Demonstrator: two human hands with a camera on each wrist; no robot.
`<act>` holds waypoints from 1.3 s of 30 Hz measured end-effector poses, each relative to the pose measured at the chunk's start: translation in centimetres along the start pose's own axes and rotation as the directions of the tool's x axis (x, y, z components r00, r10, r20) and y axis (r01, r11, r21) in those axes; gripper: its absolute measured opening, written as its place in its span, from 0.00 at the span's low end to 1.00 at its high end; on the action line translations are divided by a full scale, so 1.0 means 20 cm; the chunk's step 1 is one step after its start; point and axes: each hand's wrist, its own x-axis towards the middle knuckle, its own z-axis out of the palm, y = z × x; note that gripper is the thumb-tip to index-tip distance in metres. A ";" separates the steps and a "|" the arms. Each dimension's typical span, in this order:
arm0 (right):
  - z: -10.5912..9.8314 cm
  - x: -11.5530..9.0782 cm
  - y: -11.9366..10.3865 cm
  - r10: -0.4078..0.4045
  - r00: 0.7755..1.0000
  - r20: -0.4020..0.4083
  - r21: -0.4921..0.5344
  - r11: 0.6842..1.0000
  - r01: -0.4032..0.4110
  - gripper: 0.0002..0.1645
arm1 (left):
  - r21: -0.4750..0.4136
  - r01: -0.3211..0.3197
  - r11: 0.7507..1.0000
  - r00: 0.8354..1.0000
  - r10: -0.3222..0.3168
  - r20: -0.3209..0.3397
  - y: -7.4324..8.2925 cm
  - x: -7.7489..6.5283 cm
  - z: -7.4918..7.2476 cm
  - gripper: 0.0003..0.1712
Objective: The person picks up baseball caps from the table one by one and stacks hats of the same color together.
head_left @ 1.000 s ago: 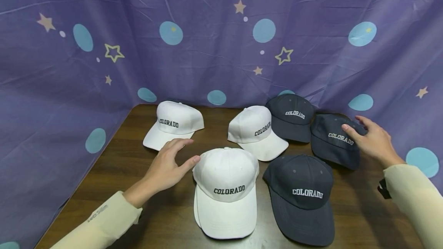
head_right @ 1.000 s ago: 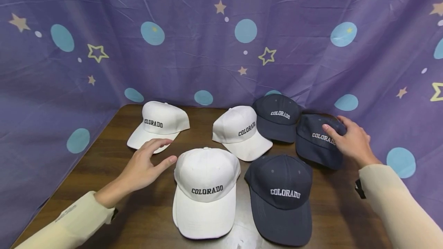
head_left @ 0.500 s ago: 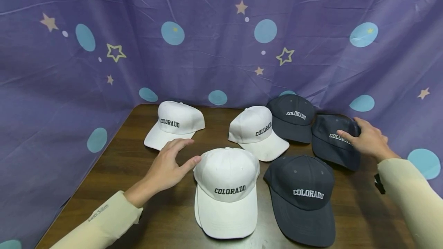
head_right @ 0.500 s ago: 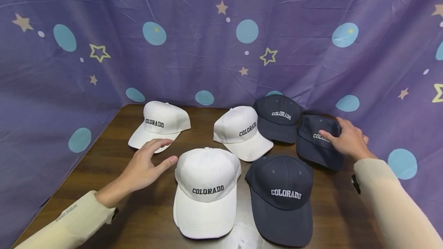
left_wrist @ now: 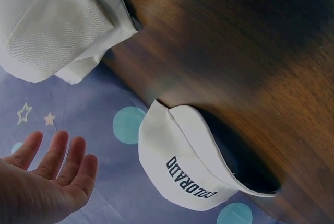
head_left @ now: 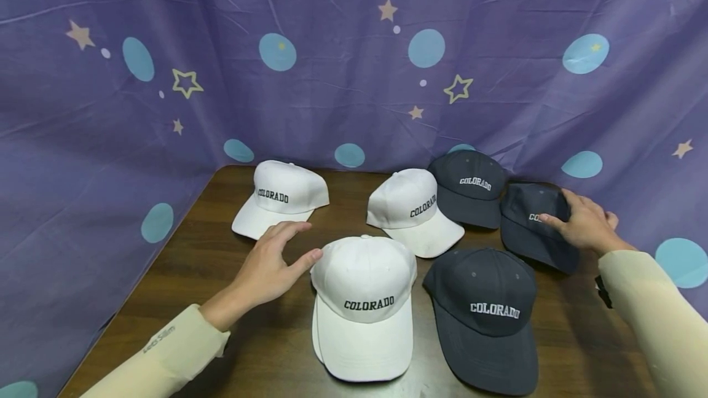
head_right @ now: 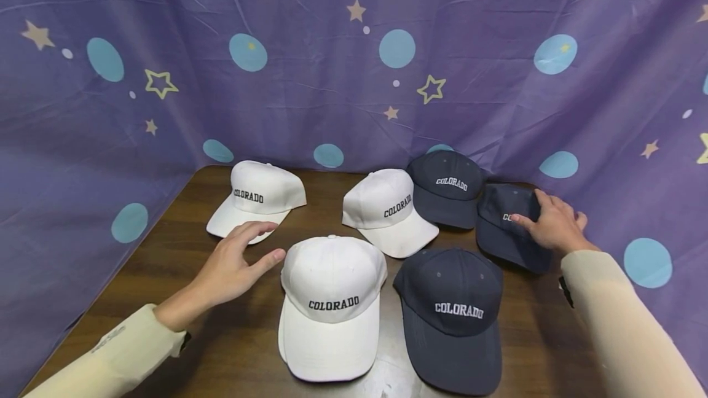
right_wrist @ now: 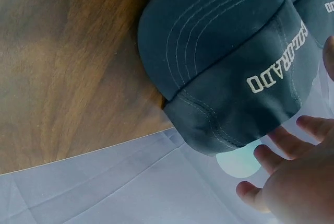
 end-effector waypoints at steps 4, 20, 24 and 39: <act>0.00 0.00 0.01 0.008 1.000 -0.011 -0.016 1.000 -0.008 0.57 | 0.000 0.002 1.000 1.000 -0.002 0.003 0.00 0.00 0.00 0.34; 0.00 -0.01 0.07 0.061 0.998 -0.012 0.047 0.997 -0.061 0.53 | -0.004 0.013 1.000 1.000 -0.013 0.012 0.00 0.00 0.00 0.34; -0.02 -0.01 0.08 0.072 0.996 0.051 0.042 0.996 -0.074 0.53 | -0.001 0.010 1.000 1.000 -0.010 0.007 0.01 0.00 0.00 0.34; -0.08 -0.04 0.05 0.059 0.995 -0.081 0.139 0.989 -0.048 0.48 | 0.002 -0.010 1.000 1.000 0.010 -0.007 0.01 0.01 0.00 0.33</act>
